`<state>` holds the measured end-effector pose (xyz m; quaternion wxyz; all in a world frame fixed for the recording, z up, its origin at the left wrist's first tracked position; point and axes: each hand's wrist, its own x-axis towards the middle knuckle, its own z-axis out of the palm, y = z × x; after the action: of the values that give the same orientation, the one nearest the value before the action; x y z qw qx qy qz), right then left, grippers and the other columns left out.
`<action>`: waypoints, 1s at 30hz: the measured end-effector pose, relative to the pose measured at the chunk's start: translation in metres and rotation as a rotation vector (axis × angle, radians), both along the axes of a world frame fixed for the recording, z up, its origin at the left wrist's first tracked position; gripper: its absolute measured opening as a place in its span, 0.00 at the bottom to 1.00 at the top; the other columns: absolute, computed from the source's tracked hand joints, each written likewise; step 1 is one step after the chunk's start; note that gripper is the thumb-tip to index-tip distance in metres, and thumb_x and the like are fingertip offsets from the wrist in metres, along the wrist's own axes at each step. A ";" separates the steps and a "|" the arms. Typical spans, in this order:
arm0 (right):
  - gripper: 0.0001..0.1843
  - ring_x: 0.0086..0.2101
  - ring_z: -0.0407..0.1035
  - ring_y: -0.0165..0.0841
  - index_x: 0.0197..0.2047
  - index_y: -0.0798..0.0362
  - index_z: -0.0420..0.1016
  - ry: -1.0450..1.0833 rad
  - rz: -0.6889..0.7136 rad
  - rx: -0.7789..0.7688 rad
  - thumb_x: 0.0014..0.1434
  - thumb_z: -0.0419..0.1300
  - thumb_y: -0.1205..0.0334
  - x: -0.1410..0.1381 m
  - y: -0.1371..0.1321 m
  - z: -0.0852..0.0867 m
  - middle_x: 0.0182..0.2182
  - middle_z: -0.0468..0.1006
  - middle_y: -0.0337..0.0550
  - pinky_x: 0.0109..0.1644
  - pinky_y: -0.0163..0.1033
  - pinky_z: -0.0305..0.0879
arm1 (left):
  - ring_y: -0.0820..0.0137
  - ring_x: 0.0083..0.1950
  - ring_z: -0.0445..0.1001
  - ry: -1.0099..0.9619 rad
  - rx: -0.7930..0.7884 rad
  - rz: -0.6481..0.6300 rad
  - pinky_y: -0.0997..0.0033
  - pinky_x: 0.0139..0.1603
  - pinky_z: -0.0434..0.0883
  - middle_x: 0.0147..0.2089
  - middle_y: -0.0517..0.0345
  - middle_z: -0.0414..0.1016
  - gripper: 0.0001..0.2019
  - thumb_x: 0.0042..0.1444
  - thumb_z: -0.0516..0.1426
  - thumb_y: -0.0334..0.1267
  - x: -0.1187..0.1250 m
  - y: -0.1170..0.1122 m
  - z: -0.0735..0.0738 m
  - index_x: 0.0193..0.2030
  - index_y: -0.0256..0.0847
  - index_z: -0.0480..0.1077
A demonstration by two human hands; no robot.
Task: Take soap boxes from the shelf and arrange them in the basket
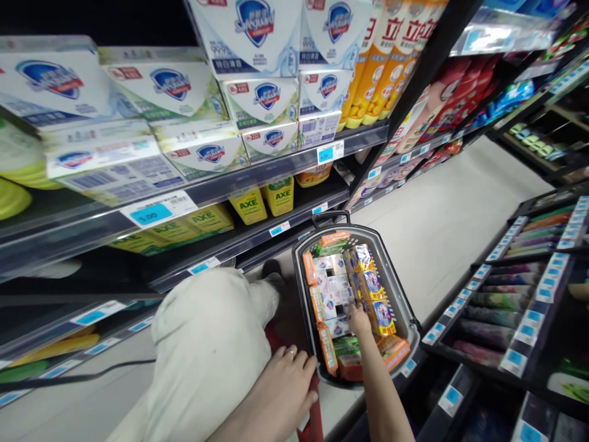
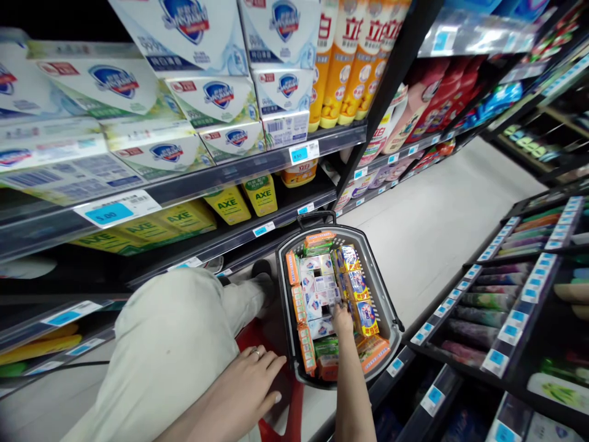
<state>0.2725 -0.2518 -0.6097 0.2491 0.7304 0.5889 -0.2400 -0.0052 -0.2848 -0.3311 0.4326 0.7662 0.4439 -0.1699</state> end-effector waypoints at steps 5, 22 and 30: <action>0.20 0.46 0.72 0.42 0.57 0.60 0.67 -0.037 -0.067 0.098 0.62 0.52 0.65 -0.004 0.001 -0.010 0.54 0.67 0.62 0.48 0.40 0.64 | 0.48 0.61 0.65 0.020 -0.006 -0.011 0.45 0.65 0.60 0.58 0.40 0.71 0.22 0.61 0.53 0.38 0.002 0.002 0.001 0.61 0.34 0.66; 0.16 0.53 0.62 0.47 0.51 0.55 0.74 -0.038 0.074 0.179 0.61 0.54 0.63 -0.021 -0.005 0.005 0.52 0.71 0.55 0.47 0.43 0.64 | 0.47 0.61 0.65 -0.015 0.004 0.003 0.44 0.66 0.58 0.57 0.39 0.71 0.22 0.61 0.53 0.39 0.003 0.000 -0.006 0.61 0.33 0.66; 0.17 0.61 0.52 0.55 0.49 0.51 0.78 0.007 0.287 -0.011 0.56 0.62 0.60 -0.011 -0.005 0.019 0.63 0.61 0.55 0.59 0.57 0.50 | 0.47 0.60 0.66 -0.006 0.017 0.008 0.44 0.65 0.60 0.57 0.39 0.71 0.22 0.61 0.54 0.39 0.002 -0.001 -0.003 0.60 0.33 0.66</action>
<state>0.2611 -0.2571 -0.5905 0.2828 0.6364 0.6869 -0.2076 -0.0034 -0.2862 -0.3338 0.4281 0.7686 0.4470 -0.1618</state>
